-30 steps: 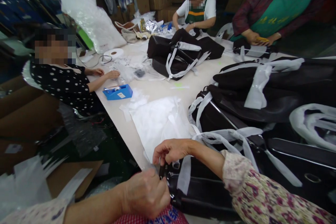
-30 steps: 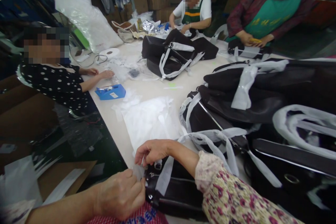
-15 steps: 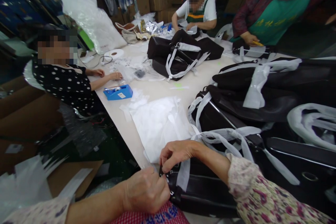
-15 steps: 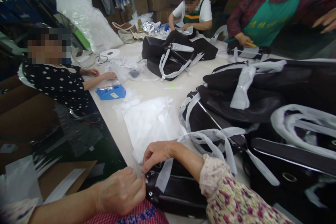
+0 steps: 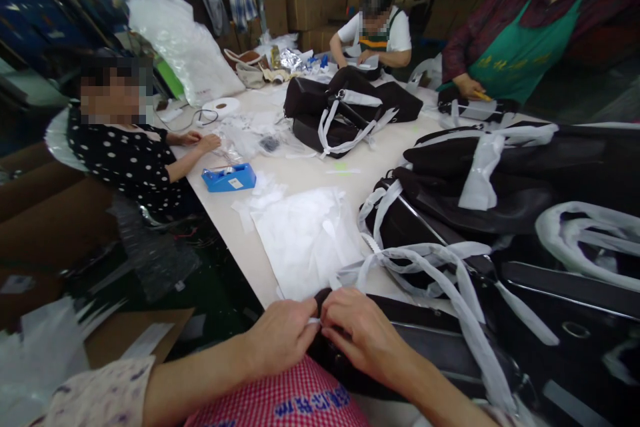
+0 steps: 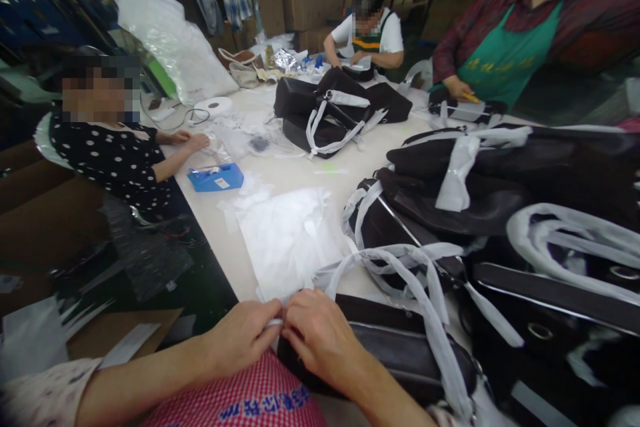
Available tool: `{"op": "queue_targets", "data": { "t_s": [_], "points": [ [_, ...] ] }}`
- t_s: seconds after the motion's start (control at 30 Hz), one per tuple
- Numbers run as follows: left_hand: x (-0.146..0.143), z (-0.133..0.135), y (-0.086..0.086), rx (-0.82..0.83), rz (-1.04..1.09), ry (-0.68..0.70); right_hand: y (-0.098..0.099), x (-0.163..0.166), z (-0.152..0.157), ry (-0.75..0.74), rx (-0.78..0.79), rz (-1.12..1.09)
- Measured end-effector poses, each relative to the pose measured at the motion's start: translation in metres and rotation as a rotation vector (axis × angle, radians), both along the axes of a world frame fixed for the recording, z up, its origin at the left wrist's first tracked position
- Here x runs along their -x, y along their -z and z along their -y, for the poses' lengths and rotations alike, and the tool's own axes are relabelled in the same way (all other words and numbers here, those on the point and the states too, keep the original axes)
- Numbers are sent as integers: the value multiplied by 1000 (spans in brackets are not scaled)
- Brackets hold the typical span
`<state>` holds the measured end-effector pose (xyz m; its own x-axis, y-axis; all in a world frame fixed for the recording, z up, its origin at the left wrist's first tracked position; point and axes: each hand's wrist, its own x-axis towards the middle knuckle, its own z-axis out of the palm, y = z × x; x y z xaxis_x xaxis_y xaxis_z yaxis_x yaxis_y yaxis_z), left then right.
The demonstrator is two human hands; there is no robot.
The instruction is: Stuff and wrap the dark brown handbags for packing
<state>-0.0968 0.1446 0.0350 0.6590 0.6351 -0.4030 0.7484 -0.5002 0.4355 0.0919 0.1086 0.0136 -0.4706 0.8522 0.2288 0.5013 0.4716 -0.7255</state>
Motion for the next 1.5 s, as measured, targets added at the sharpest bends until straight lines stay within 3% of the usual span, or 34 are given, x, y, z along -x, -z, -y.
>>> {"op": "queue_targets", "data": {
  "t_s": [0.1, 0.23, 0.3, 0.37, 0.5, 0.57, 0.63, 0.73, 0.87, 1.0, 1.07, 1.23, 1.3, 1.37, 1.43, 1.5],
  "points": [
    [-2, -11, -4, 216, 83, -2, 19, 16, 30, 113, -249, 62],
    [-4, -26, -1, 531, 174, -37, 34, 33, 49, 280, -405, 95],
    [-5, -31, 2, 650, 194, -55, 33, 33, 51, 311, -407, 108],
    [-6, -35, 5, 743, 199, -81, 28, 28, 51, 303, -311, 33],
    [-9, -40, 6, 835, 184, -164, 20, 13, 45, 470, -67, -265],
    [-10, -42, 6, 879, 173, -203, 21, 11, 40, 478, -40, -258],
    [-11, -44, 4, 934, 167, -235, 26, 14, 36, 377, -46, -135],
    [-12, -42, 3, 914, 153, -282, 37, 26, 33, 339, -151, 79],
    [-11, -36, 7, 903, 175, -319, 46, 44, 28, 479, -420, 301],
    [-10, -34, 12, 971, 204, -380, 51, 54, 23, 574, -524, 387],
    [-9, -37, 10, 961, 214, -350, 52, 56, 21, 590, -536, 396],
    [-7, -68, -2, 887, 60, 6, 45, 51, 22, 562, -628, 371],
    [-15, -86, 0, 729, 98, -3, 40, 44, 29, 580, -691, 378],
    [-32, -102, 8, 461, 127, -51, 39, 35, 43, 652, -686, 402],
    [-60, -115, 21, 203, 147, -29, 45, 25, 65, 813, -582, 401],
    [-94, -123, 34, 83, 172, 44, 58, 17, 92, 1036, -450, 326]
  ]
}}
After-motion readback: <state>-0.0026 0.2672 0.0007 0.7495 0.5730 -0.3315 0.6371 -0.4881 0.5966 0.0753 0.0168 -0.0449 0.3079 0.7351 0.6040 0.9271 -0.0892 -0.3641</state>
